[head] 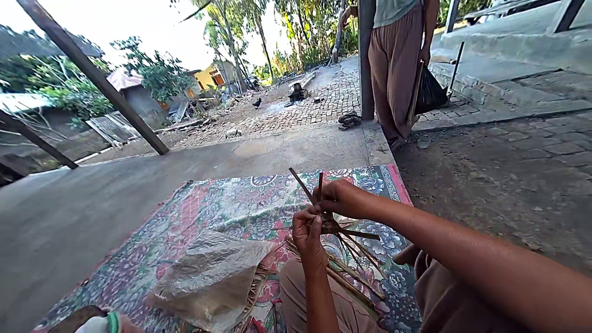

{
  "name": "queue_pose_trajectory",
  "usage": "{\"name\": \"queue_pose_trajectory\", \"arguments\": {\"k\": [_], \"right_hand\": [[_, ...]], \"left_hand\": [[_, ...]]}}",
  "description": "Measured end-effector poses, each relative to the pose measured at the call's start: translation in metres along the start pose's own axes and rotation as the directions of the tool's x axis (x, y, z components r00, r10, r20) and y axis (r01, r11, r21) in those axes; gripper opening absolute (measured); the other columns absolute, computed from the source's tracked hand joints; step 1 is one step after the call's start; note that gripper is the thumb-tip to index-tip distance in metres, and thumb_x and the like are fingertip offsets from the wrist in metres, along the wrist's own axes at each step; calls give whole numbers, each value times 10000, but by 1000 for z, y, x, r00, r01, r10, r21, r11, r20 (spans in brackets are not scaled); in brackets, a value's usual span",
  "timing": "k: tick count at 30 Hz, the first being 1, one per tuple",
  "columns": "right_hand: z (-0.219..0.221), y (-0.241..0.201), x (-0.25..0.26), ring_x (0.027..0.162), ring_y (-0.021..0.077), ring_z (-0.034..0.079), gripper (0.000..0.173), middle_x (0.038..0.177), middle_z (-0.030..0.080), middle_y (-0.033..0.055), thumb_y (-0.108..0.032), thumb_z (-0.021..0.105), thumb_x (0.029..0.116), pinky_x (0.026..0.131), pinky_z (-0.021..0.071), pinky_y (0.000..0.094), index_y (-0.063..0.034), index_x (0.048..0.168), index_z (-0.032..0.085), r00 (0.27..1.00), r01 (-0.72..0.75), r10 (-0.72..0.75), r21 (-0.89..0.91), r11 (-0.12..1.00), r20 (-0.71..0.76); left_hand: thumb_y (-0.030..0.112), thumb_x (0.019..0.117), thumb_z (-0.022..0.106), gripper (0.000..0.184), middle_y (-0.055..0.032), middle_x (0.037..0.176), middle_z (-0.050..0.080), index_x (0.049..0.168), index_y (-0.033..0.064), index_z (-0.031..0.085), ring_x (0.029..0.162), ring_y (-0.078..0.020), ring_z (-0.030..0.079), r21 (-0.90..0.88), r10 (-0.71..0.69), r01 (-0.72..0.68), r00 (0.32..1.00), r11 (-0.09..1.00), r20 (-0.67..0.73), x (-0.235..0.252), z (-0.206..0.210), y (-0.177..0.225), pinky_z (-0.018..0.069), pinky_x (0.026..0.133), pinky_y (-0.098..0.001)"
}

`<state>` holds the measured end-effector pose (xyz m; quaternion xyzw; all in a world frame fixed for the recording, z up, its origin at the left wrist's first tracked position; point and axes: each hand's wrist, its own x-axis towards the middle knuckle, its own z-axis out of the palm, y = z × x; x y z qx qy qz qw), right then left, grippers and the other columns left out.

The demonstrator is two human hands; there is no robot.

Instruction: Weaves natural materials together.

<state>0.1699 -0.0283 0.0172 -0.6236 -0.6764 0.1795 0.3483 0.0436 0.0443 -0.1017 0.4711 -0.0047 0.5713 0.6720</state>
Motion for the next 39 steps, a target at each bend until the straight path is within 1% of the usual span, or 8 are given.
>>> {"name": "queue_pose_trajectory", "arguments": {"k": [2, 9, 15, 18, 22, 32, 35, 39], "right_hand": [[-1, 1, 0, 671, 75, 552, 172, 759, 620, 32, -166, 648, 1008, 690, 487, 270, -6, 1053, 690, 1000, -18, 18, 10, 1000, -4], [0, 2, 1, 676, 109, 571, 131, 738, 634, 14, -193, 690, 979, 674, 485, 359, -79, 920, 717, 997, -50, 44, -105, 993, -56], [-1, 1, -1, 668, 61, 565, 111, 763, 629, 33, -112, 652, 990, 657, 483, 244, -23, 941, 696, 997, 76, -76, 3, 997, -13], [-8, 0, -3, 704, 38, 617, 110, 831, 670, 49, -84, 633, 1000, 705, 536, 219, 9, 1041, 676, 988, 88, -101, 107, 990, 118], [-20, -2, -7, 822, 46, 673, 162, 973, 712, 71, -11, 547, 1019, 801, 561, 224, 25, 1126, 664, 969, 28, -71, 178, 984, 239], [-16, -3, -6, 616, 25, 545, 141, 721, 606, 20, -140, 632, 1019, 621, 477, 200, -7, 994, 671, 985, 64, -66, 15, 998, 162], [-13, -4, -4, 599, 37, 560, 128, 713, 625, 31, -118, 638, 1004, 615, 490, 215, -3, 961, 673, 990, 35, -34, -8, 999, 136], [-12, -2, -3, 628, 26, 617, 108, 741, 671, 33, -68, 646, 992, 649, 539, 205, 18, 946, 694, 993, 15, -28, 110, 994, 113]], "left_hand": [[-6, 905, 620, 132, -35, 996, 699, 1006, 73, 651, 890, -86, 680, 20, 9, -10, 1000, 1000, 15, -1, 1, 1, 586, 769, -247], [-52, 944, 528, 176, -62, 933, 707, 1050, -7, 660, 782, -102, 689, 73, -80, 90, 989, 993, -121, 0, 10, 4, 599, 683, -261], [-34, 926, 561, 149, -68, 920, 717, 1023, -15, 674, 796, -104, 697, 39, -62, 65, 996, 997, -65, 1, 8, 1, 602, 726, -268], [3, 901, 659, 112, -46, 908, 733, 1006, 5, 699, 807, -89, 706, 4, -42, 42, 999, 999, -28, 0, 5, 0, 604, 747, -261], [30, 900, 686, 132, -64, 932, 737, 1026, -2, 708, 832, -96, 708, -15, -27, 27, 999, 1000, 21, 0, 0, -1, 602, 765, -267], [78, 856, 779, 176, -52, 903, 749, 1013, 16, 730, 799, -89, 716, -54, -101, 106, 991, 993, 86, -2, -1, 2, 607, 754, -267], [64, 881, 745, 157, -65, 903, 745, 1020, -5, 718, 797, -97, 717, -43, -115, 119, 989, 992, 97, -1, -1, 3, 609, 751, -271], [82, 863, 767, 156, -74, 873, 738, 980, -6, 715, 774, -97, 709, -57, -128, 131, 990, 990, 59, 1, 0, 3, 601, 729, -261]]}}
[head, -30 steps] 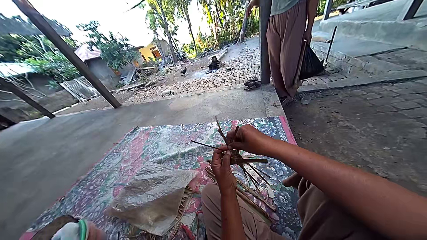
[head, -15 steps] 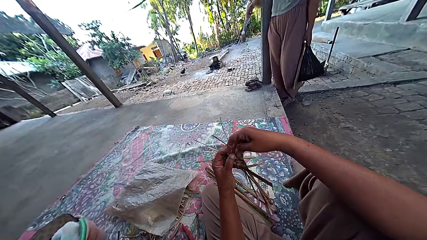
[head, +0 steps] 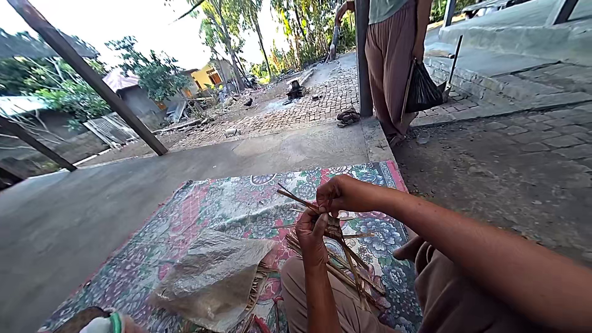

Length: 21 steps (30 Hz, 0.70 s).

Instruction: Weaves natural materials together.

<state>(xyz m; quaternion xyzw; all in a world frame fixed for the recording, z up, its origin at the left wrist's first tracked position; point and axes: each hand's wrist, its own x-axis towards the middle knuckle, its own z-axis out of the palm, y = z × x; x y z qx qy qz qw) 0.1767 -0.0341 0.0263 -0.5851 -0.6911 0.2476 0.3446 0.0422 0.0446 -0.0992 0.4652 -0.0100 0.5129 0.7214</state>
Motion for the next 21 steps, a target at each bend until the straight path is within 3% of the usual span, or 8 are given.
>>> {"name": "queue_pose_trajectory", "arguments": {"k": [2, 4, 7, 10, 12, 17, 21], "right_hand": [[-2, 2, -1, 713, 16, 658, 114, 837, 712, 34, -25, 605, 1001, 726, 566, 199, 22, 998, 709, 1000, 11, -13, 73, 997, 28], [-4, 3, -1, 754, -3, 634, 117, 886, 716, 24, -15, 627, 985, 754, 535, 184, 14, 1046, 722, 998, 8, -13, 84, 996, 55], [0, 5, 1, 719, 13, 595, 100, 844, 687, 29, -32, 698, 941, 722, 514, 207, 7, 1031, 721, 999, 2, -3, 31, 1000, 36], [2, 2, 2, 743, 41, 614, 97, 867, 701, 49, -40, 667, 962, 749, 521, 243, -1, 1025, 730, 1000, -30, 30, -25, 999, -8], [1, 2, 2, 753, 28, 614, 82, 876, 700, 36, -47, 665, 972, 743, 521, 220, -11, 1008, 729, 1000, -13, 12, -22, 1000, -20], [0, 10, 0, 849, 46, 612, 72, 1035, 683, 65, -69, 690, 959, 758, 514, 204, -26, 965, 747, 991, 132, -134, -63, 989, -30], [-2, 12, -4, 829, 25, 612, 66, 1060, 695, 55, -65, 692, 954, 738, 512, 185, -30, 953, 747, 989, 144, -146, -58, 988, -17]], "left_hand": [[84, 860, 758, 155, -89, 860, 733, 971, -11, 704, 761, -107, 707, -6, -8, 8, 999, 1000, -38, 1, -1, 0, 598, 707, -264], [64, 868, 732, 141, -99, 850, 731, 974, -24, 705, 731, -123, 709, -32, -25, 22, 996, 999, -80, 2, -1, 0, 607, 667, -284], [71, 912, 688, 105, -87, 827, 725, 969, -17, 696, 712, -119, 707, -58, -80, 74, 991, 996, -111, 1, -1, 1, 612, 670, -293], [122, 987, 610, 174, -98, 904, 753, 1031, -14, 709, 793, -145, 741, -113, -147, 139, 987, 984, -68, -1, -4, 6, 630, 736, -315], [62, 1003, 551, 187, -91, 892, 758, 1036, -19, 716, 778, -140, 743, -94, -156, 149, 986, 984, -65, 0, -5, 8, 632, 722, -309], [3, 963, 622, 156, -95, 876, 753, 1100, -22, 695, 710, -141, 730, -177, -225, 215, 974, 961, -40, 2, -3, 9, 626, 649, -301], [28, 934, 685, 64, -85, 823, 734, 992, 13, 708, 683, -128, 713, -234, -250, 243, 968, 941, 1, 3, -2, 4, 616, 635, -292]]}}
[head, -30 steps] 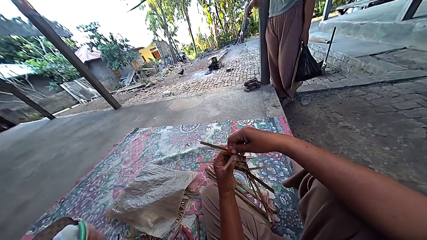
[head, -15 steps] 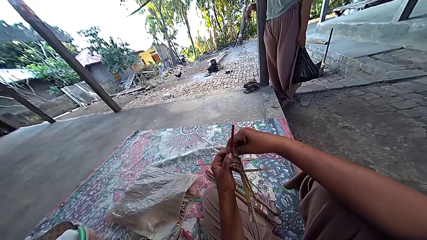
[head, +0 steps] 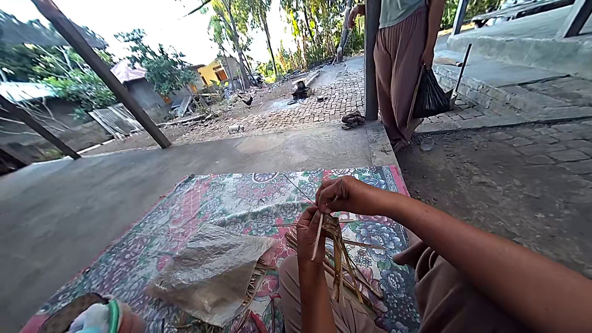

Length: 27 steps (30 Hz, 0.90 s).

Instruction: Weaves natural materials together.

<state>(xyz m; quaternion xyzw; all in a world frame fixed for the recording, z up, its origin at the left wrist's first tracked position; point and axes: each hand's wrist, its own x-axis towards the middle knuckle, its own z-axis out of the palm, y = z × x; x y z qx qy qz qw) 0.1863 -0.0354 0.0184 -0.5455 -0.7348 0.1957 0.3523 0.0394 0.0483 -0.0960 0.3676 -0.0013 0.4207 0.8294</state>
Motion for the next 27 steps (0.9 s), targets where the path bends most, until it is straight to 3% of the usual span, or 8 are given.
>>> {"name": "queue_pose_trajectory", "arguments": {"k": [4, 8, 13, 18, 20, 22, 25, 27], "right_hand": [[-6, 1, -7, 801, 25, 600, 55, 1018, 696, 55, -60, 708, 939, 724, 506, 183, -27, 944, 752, 1000, 8, -8, 8, 1000, 8], [-15, 5, -17, 823, 45, 640, 45, 942, 702, 44, -34, 716, 919, 757, 544, 208, -39, 915, 760, 997, 71, -72, -19, 997, -42], [-18, -1, -24, 827, 164, 678, 87, 912, 707, 32, -59, 713, 919, 732, 575, 417, -120, 915, 774, 984, 87, -132, -332, 939, -116], [-4, -16, -25, 705, 227, 636, 52, 790, 639, 55, -94, 673, 915, 654, 519, 462, -109, 916, 723, 978, -18, -97, -545, 838, -183], [-7, -21, -25, 718, 246, 636, 50, 792, 621, 68, -117, 628, 963, 631, 511, 469, -95, 949, 670, 988, -123, 57, -511, 851, -144], [-14, -21, -25, 765, 254, 648, 78, 809, 635, 81, -114, 576, 997, 678, 522, 496, -76, 980, 642, 977, -213, 201, -411, 886, -73], [-25, -9, -28, 772, 176, 591, 118, 830, 605, 72, -85, 520, 1028, 723, 496, 397, -32, 996, 621, 971, -203, 226, -236, 950, 76], [-28, -3, -29, 764, 116, 551, 128, 846, 579, 63, -62, 502, 1035, 724, 472, 306, 2, 1021, 612, 971, -171, 192, -146, 974, 145]], "left_hand": [[50, 932, 696, 41, -61, 836, 734, 959, 33, 720, 718, -109, 708, 42, -7, 6, 1000, 999, 12, -1, 7, -5, 610, 665, -287], [47, 958, 647, 88, -71, 876, 735, 1021, 13, 698, 743, -123, 715, 86, -36, 35, 999, 996, 6, 2, 19, -13, 613, 672, -294], [18, 1017, 492, 189, -63, 948, 734, 1077, 16, 671, 828, -135, 719, 146, -38, 42, 999, 988, -32, 4, 35, -17, 612, 750, -321], [-6, 1013, 486, 189, -53, 971, 720, 1087, 17, 659, 845, -117, 703, 263, 68, -45, 994, 964, -82, 2, 47, -14, 601, 761, -299], [0, 1027, 473, 199, -59, 1002, 715, 1150, -10, 630, 866, -118, 703, 376, 88, -75, 996, 924, -18, 0, 46, -11, 604, 782, -309], [34, 1026, 502, 232, -84, 1045, 705, 1213, -49, 612, 886, -133, 702, 513, 44, -86, 995, 854, 93, -1, 40, -6, 612, 780, -323], [121, 971, 633, 245, -31, 992, 716, 1165, -24, 668, 767, -42, 647, 660, -33, -69, 990, 748, 140, -3, 36, 0, 534, 650, -216], [61, 937, 681, 176, -16, 931, 714, 1089, -26, 697, 692, -3, 592, 617, -11, -71, 992, 783, 128, -4, 35, -5, 482, 610, -173]]}}
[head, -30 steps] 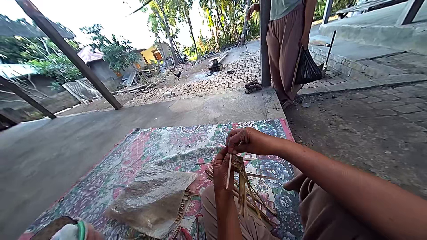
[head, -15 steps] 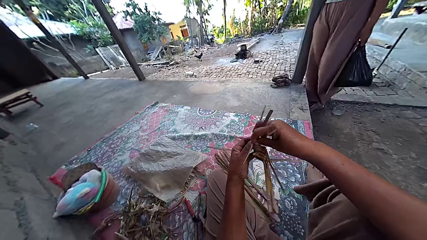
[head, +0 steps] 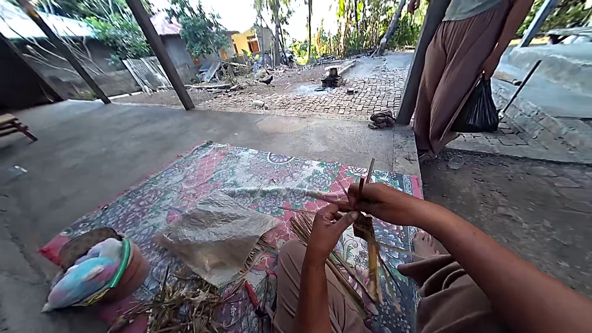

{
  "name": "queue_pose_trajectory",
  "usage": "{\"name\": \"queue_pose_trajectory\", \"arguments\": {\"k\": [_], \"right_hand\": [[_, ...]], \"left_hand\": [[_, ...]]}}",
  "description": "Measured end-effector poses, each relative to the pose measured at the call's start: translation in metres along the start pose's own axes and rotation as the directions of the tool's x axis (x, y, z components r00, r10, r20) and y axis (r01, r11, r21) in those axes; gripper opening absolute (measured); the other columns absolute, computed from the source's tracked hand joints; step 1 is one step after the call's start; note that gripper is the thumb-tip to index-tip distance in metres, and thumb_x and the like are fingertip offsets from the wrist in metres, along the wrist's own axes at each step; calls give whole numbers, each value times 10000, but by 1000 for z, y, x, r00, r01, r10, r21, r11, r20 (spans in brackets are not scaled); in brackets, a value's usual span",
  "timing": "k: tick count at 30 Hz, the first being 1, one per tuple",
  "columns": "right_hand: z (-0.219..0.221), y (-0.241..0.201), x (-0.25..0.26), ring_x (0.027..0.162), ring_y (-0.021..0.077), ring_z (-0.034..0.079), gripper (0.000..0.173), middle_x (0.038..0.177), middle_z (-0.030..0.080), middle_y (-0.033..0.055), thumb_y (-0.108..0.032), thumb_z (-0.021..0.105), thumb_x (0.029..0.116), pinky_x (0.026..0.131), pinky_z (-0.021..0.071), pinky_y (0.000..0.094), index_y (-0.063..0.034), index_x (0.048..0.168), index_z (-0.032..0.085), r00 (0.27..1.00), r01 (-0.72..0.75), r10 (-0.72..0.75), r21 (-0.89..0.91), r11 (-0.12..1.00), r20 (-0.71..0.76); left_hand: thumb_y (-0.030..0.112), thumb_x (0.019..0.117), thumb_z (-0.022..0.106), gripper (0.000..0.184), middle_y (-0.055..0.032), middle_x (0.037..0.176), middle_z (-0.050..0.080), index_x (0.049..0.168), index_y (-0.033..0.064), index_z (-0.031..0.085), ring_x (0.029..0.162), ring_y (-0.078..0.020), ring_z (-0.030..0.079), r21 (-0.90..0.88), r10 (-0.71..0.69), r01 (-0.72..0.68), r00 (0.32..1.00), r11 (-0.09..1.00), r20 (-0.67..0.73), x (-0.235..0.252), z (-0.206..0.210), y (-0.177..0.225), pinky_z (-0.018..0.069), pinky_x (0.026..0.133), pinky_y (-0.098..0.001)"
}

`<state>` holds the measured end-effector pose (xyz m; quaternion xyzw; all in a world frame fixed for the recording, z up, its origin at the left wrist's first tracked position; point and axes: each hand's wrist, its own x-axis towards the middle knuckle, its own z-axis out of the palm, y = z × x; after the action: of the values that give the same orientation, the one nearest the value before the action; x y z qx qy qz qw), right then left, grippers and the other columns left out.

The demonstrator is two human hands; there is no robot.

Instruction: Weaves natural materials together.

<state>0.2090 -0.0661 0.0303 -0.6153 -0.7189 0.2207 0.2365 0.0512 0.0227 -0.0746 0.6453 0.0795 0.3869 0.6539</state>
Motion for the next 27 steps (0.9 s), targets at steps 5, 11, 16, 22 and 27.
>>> {"name": "queue_pose_trajectory", "arguments": {"k": [5, 11, 16, 22, 27], "right_hand": [[8, 9, 6, 687, 59, 591, 205, 800, 613, 16, -66, 634, 968, 684, 522, 244, -31, 1160, 574, 979, 100, -61, 201, 974, -193], [24, 2, 15, 682, 49, 665, 372, 763, 683, -15, -69, 799, 853, 676, 551, 211, -90, 1063, 494, 874, 190, -51, 244, 951, -483], [33, 8, 25, 763, 77, 682, 214, 843, 712, 3, -155, 719, 924, 746, 569, 292, -71, 1049, 566, 836, 147, -158, -63, 987, -526], [33, 12, 25, 853, 127, 703, 197, 941, 737, 38, -133, 631, 981, 832, 581, 353, -75, 1160, 691, 883, 176, -205, -107, 978, -422], [22, 17, 19, 811, 86, 670, 132, 928, 716, 62, -91, 619, 987, 792, 564, 276, -32, 979, 737, 948, 132, -122, 13, 991, -292]], "left_hand": [[7, 930, 668, 100, -45, 850, 720, 1013, -17, 719, 646, -20, 604, -327, 97, -139, 985, 935, -141, 3, 9, -18, 494, 578, -175], [37, 957, 664, 101, -50, 876, 747, 1024, 34, 739, 723, -64, 691, -540, 181, -269, 961, 798, -212, 9, 14, -29, 577, 655, -227], [-62, 947, 598, 154, -54, 921, 747, 1064, -6, 681, 758, -68, 691, -365, 236, -361, 909, 858, -345, 13, 13, -35, 579, 672, -232], [-109, 887, 636, 171, -71, 932, 732, 1037, -35, 673, 801, -94, 703, -194, 295, -402, 858, 895, -420, 12, 12, -36, 602, 737, -253], [-121, 862, 664, 160, -73, 954, 729, 1015, -77, 680, 829, -101, 716, -33, 347, -385, 864, 922, -365, 9, 12, -38, 621, 782, -271]]}}
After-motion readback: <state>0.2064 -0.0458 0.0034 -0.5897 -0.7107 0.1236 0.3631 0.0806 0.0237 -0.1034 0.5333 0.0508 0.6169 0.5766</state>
